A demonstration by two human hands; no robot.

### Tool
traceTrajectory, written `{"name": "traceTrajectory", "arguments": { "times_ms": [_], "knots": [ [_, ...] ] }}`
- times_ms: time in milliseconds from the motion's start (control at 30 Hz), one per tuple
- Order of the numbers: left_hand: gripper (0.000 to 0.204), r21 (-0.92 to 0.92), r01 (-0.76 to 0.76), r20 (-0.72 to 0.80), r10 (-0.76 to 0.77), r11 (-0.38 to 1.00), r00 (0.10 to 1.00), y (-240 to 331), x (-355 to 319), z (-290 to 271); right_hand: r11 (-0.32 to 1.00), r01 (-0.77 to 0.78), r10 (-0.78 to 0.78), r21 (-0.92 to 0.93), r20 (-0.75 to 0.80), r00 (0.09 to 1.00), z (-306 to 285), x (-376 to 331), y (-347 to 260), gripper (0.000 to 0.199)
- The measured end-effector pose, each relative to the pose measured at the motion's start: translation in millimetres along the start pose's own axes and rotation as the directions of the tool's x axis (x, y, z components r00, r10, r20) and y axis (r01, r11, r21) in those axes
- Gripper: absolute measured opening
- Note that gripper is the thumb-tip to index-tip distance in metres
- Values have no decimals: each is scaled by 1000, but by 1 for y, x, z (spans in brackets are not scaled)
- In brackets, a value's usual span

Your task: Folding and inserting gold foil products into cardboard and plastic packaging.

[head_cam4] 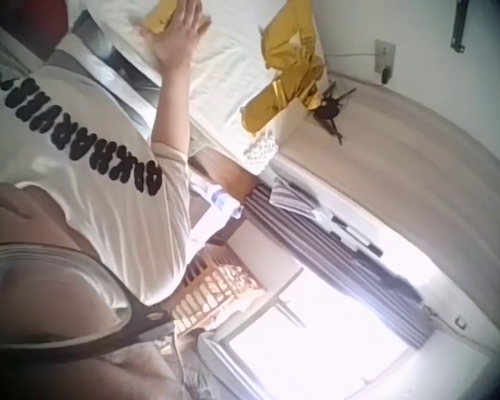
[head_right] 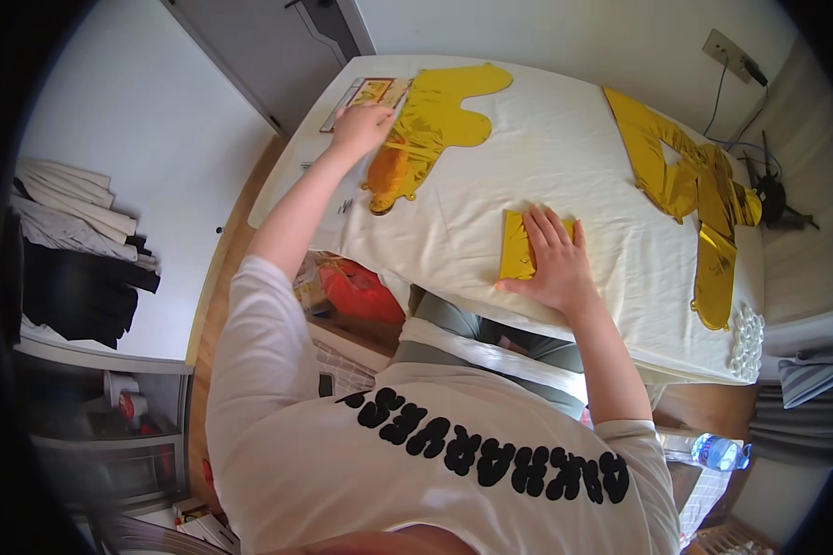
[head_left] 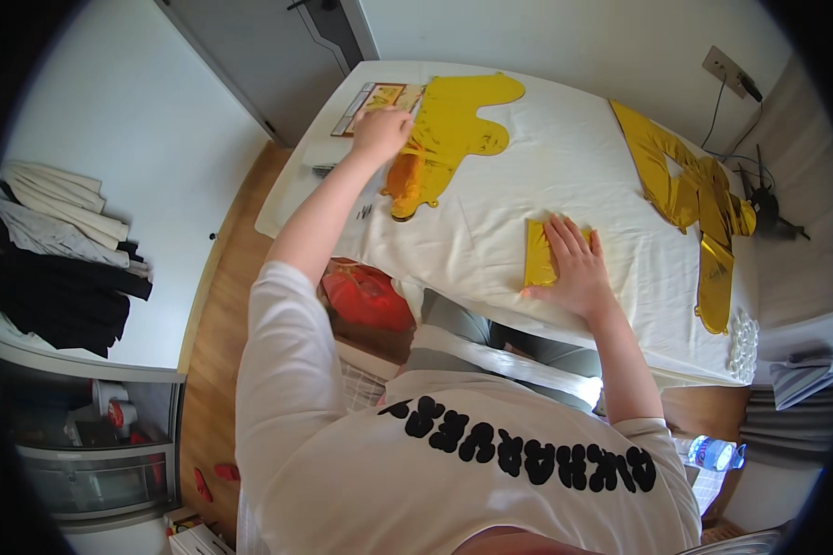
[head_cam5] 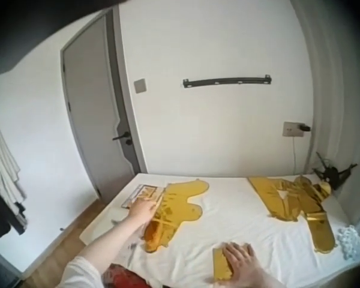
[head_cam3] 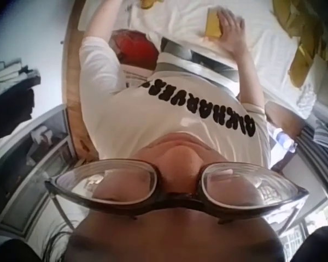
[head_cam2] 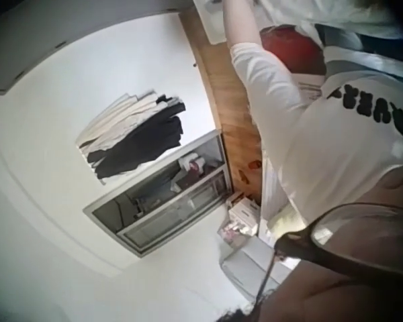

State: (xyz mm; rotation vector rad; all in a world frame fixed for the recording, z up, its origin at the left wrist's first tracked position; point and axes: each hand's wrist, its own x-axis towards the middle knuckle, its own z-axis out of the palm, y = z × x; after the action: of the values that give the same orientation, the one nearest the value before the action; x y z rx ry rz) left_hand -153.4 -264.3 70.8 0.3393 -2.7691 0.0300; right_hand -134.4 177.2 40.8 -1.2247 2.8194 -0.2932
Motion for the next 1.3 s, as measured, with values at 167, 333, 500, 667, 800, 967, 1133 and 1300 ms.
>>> {"name": "traceTrajectory", "arguments": {
  "times_ms": [167, 333, 500, 667, 800, 967, 1133, 1300],
  "knots": [
    [42, 1, 86, -58, -86, 996, 995, -37, 38, 45, 1000, 2, -2, 13, 1, 1000, -1, 3, -2, 125],
    [43, 6, 205, 48, -205, 979, 978, -9, 64, 70, 1000, -10, 10, 2, -2, 1000, 0, 1, 2, 125],
    [38, -8, 273, 44, -272, 962, 961, -14, 71, 79, 1000, 11, -11, 16, -20, 1000, 0, -1, 0, 125],
    [35, -85, 263, 101, -254, 961, 962, -21, 69, 71, 1000, 5, -5, 17, -9, 1000, -3, 0, -2, 126],
    [31, -184, 279, 136, -257, 943, 957, -12, 70, 59, 999, -13, 14, 32, -5, 1000, -2, -2, 2, 125],
    [22, -163, 217, 5, -219, 962, 976, -29, 78, 46, 999, 11, -10, 40, -22, 1000, -2, 1, 0, 125],
    [18, -24, 219, -59, -220, 975, 974, -40, 94, 7, 999, 15, -14, 51, -22, 1000, -2, 3, -2, 124],
    [24, -17, 229, -115, -230, 973, 966, -38, 90, -48, 998, -1, 2, 70, -19, 1000, -2, -1, 2, 124]
  ]
}}
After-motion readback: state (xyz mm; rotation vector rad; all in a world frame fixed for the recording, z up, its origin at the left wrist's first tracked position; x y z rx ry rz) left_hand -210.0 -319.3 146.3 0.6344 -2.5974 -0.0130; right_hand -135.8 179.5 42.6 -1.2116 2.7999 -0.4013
